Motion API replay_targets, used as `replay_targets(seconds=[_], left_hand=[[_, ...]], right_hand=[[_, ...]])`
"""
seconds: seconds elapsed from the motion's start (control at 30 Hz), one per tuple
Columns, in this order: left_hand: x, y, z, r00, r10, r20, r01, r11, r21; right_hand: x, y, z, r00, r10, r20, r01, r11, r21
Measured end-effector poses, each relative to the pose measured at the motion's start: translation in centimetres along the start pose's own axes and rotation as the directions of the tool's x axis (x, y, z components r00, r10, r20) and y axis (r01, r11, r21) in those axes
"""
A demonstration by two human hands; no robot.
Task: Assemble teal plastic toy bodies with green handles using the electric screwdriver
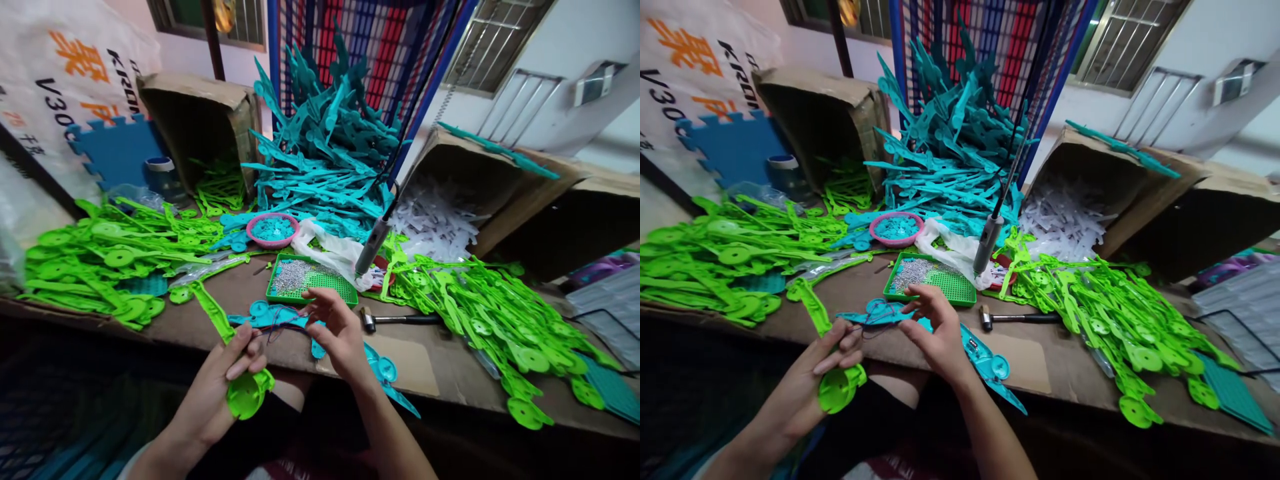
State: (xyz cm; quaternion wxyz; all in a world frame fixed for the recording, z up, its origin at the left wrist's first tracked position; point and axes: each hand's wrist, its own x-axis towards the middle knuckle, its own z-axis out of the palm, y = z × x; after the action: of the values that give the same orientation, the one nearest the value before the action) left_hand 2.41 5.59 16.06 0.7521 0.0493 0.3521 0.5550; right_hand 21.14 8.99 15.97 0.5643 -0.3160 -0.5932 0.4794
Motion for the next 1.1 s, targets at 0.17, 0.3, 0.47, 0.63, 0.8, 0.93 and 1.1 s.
replay_targets(seconds=[0.17,0.3,0.47,0.63,0.8,0.93,1.1], left_hand=[[-0.2,-0.7,0.1,0.991,0.133,-0.024,-0.132,0.990,0.046],[-0.2,-2.2,-0.1,0.993,0.103,0.064,-0.110,0.988,0.113],[-0.4,-1.7,-1.2,0.989,0.020,0.146,-0.040,0.990,0.138],[0.0,-1.4,-1.7,0.981,0.067,0.185,-0.127,0.932,0.339],[0.8,-1.5,-2.0,0.982,-0.088,0.167,-0.001,0.883,0.469],[1.5,0.2,-2.8,0.923,-0.362,0.132,0.181,0.710,0.681],[1.7,2.3,-2.3,0.746,-0.597,0.296,0.099,0.538,0.837]], right_hand=[[-0.2,0.5,2.0,0.992,0.122,-0.042,-0.112,0.976,0.184],[0.3,0.3,3.5,0.981,0.088,-0.175,-0.031,0.953,0.303],[1.3,-3.1,-0.3,0.952,0.119,-0.281,0.018,0.897,0.441],[0.4,-4.4,-0.3,0.950,0.247,0.192,-0.213,0.960,-0.182],[0.2,-3.3,1.5,0.889,0.342,0.304,-0.249,0.919,-0.304],[1.9,-3.5,-0.7,0.920,0.280,0.274,-0.146,0.895,-0.422],[3.5,-4.1,-0.6,0.703,0.286,0.652,0.175,0.818,-0.548]])
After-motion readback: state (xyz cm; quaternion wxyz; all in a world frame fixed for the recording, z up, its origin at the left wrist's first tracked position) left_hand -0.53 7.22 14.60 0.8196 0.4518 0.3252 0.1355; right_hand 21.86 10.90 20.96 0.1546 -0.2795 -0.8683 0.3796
